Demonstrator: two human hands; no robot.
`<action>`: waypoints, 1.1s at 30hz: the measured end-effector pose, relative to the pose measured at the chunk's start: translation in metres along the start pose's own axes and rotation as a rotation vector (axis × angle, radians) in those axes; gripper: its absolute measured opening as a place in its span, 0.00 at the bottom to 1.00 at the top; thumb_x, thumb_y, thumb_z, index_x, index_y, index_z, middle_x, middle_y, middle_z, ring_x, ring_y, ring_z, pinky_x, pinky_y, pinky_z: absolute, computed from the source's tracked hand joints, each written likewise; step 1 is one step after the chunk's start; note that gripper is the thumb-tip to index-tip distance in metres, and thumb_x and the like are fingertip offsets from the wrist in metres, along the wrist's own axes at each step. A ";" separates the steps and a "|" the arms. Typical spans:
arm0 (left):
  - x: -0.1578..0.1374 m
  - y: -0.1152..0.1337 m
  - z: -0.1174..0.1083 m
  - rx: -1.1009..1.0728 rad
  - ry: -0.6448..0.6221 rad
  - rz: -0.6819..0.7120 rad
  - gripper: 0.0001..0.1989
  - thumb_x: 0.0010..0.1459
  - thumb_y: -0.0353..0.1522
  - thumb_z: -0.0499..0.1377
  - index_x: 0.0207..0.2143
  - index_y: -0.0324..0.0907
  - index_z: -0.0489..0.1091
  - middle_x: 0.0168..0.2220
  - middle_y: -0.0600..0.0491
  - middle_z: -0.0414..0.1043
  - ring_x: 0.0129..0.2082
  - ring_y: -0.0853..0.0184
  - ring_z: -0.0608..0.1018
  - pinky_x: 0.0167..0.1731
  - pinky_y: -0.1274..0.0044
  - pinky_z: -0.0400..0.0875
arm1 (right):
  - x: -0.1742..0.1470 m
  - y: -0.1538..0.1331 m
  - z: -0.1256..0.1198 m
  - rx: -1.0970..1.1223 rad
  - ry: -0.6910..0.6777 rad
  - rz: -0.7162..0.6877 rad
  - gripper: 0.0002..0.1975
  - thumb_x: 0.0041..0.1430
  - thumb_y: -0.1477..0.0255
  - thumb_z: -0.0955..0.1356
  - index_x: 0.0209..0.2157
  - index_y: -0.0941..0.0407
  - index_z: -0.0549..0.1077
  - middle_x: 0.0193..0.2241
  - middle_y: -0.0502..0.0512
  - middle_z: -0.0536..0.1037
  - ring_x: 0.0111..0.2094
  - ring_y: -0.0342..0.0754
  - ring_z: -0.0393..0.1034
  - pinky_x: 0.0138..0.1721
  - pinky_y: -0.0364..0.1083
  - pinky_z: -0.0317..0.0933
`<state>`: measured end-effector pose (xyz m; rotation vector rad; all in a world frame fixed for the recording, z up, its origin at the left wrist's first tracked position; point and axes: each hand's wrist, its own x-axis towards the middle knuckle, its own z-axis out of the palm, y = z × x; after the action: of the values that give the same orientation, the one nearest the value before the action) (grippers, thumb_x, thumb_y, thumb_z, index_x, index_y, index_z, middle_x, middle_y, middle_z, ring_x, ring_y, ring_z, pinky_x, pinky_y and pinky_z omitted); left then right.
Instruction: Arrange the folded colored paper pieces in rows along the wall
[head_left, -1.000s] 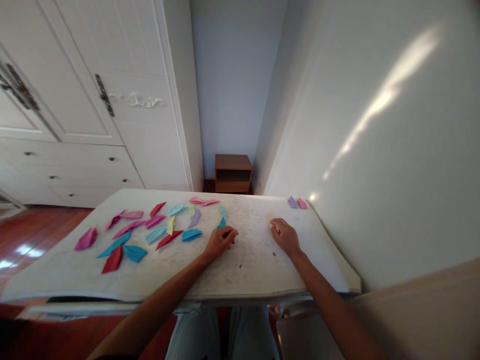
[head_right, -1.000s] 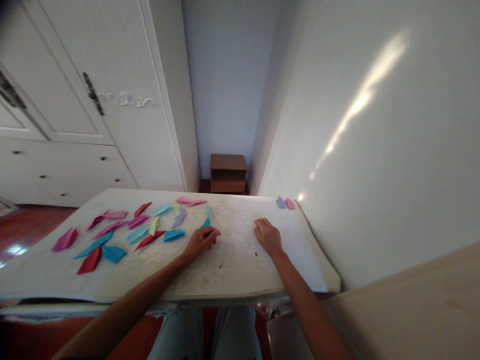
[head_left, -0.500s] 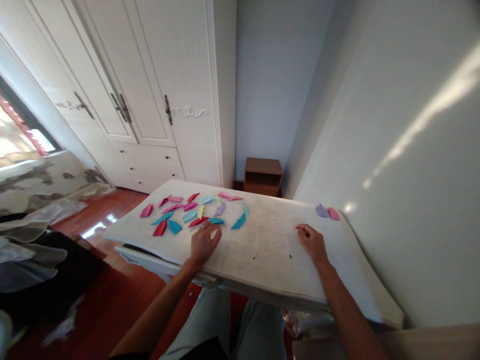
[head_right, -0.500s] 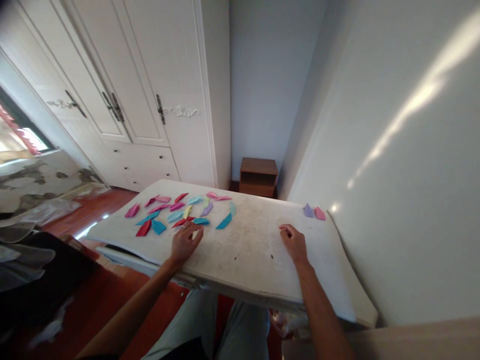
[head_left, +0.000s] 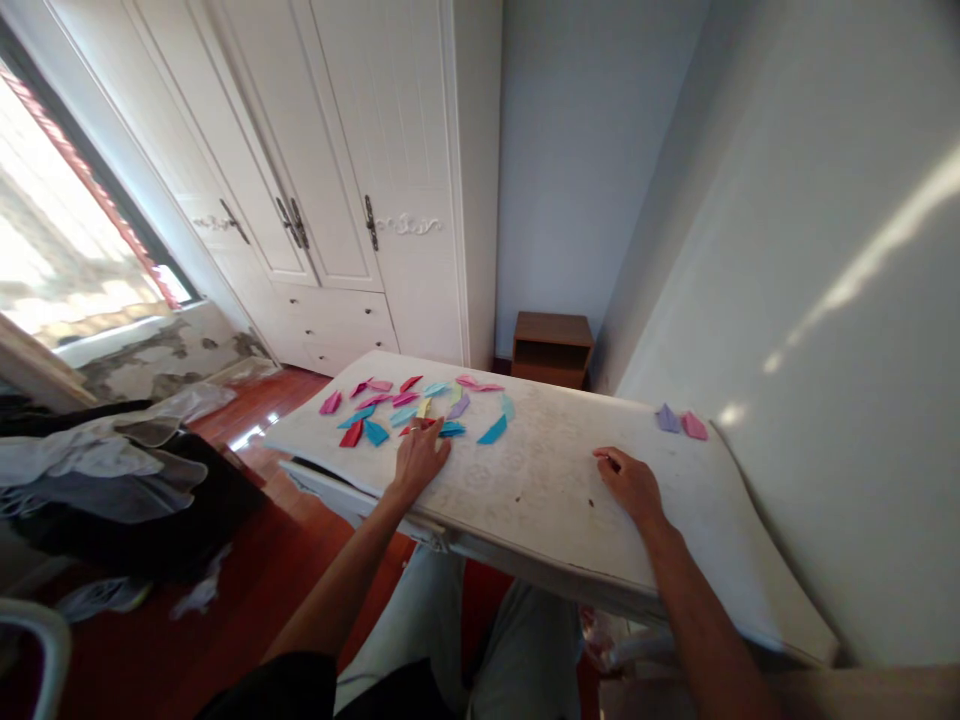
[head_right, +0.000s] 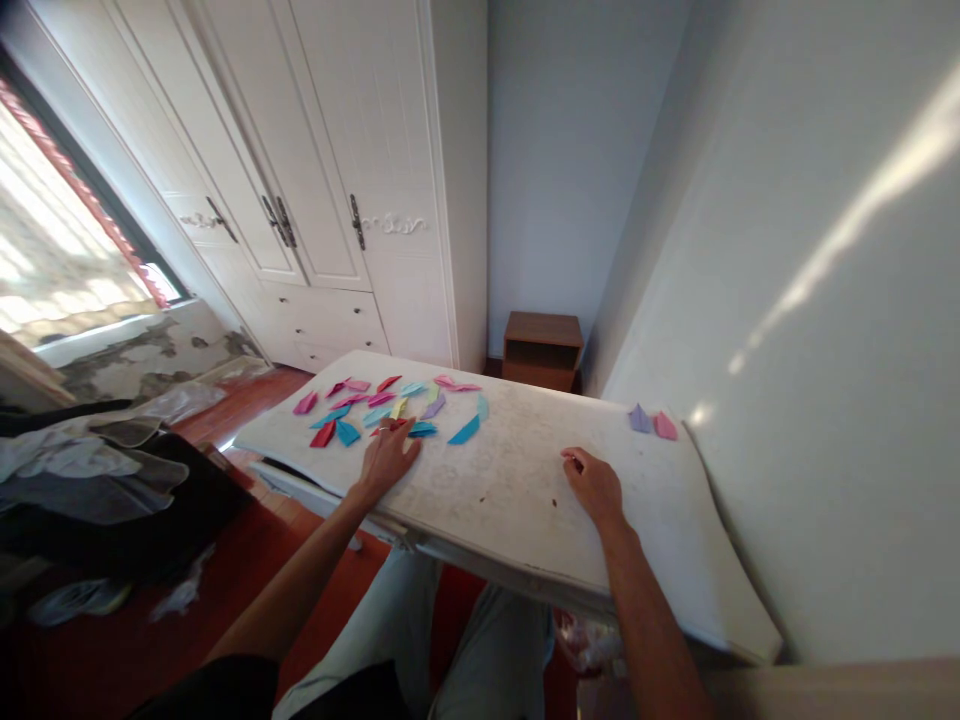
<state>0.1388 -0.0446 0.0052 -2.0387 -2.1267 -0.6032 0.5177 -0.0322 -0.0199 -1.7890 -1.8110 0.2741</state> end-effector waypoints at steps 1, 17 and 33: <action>0.000 0.000 0.000 0.006 -0.016 0.016 0.21 0.61 0.39 0.54 0.56 0.45 0.67 0.49 0.43 0.67 0.41 0.59 0.75 0.39 0.72 0.69 | -0.001 -0.001 0.000 -0.011 -0.007 -0.001 0.16 0.57 0.67 0.61 0.39 0.51 0.78 0.33 0.53 0.81 0.33 0.51 0.74 0.34 0.45 0.62; -0.006 -0.006 -0.002 -0.861 0.118 -0.080 0.05 0.57 0.34 0.59 0.32 0.43 0.73 0.39 0.48 0.72 0.43 0.61 0.74 0.46 0.71 0.66 | -0.004 -0.003 0.003 -0.050 -0.050 -0.053 0.15 0.60 0.67 0.61 0.40 0.50 0.78 0.38 0.52 0.81 0.39 0.51 0.75 0.37 0.45 0.63; -0.010 0.011 -0.020 -2.293 -0.352 -0.666 0.14 0.67 0.29 0.45 0.37 0.36 0.69 0.36 0.45 0.79 0.17 0.78 0.72 0.16 0.87 0.68 | -0.008 -0.009 0.010 -0.066 0.004 0.042 0.16 0.59 0.65 0.61 0.39 0.51 0.78 0.36 0.53 0.82 0.37 0.51 0.75 0.36 0.46 0.63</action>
<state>0.1465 -0.0619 0.0220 -1.0060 -1.7750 -4.3025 0.5046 -0.0386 -0.0253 -1.8728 -1.8003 0.2291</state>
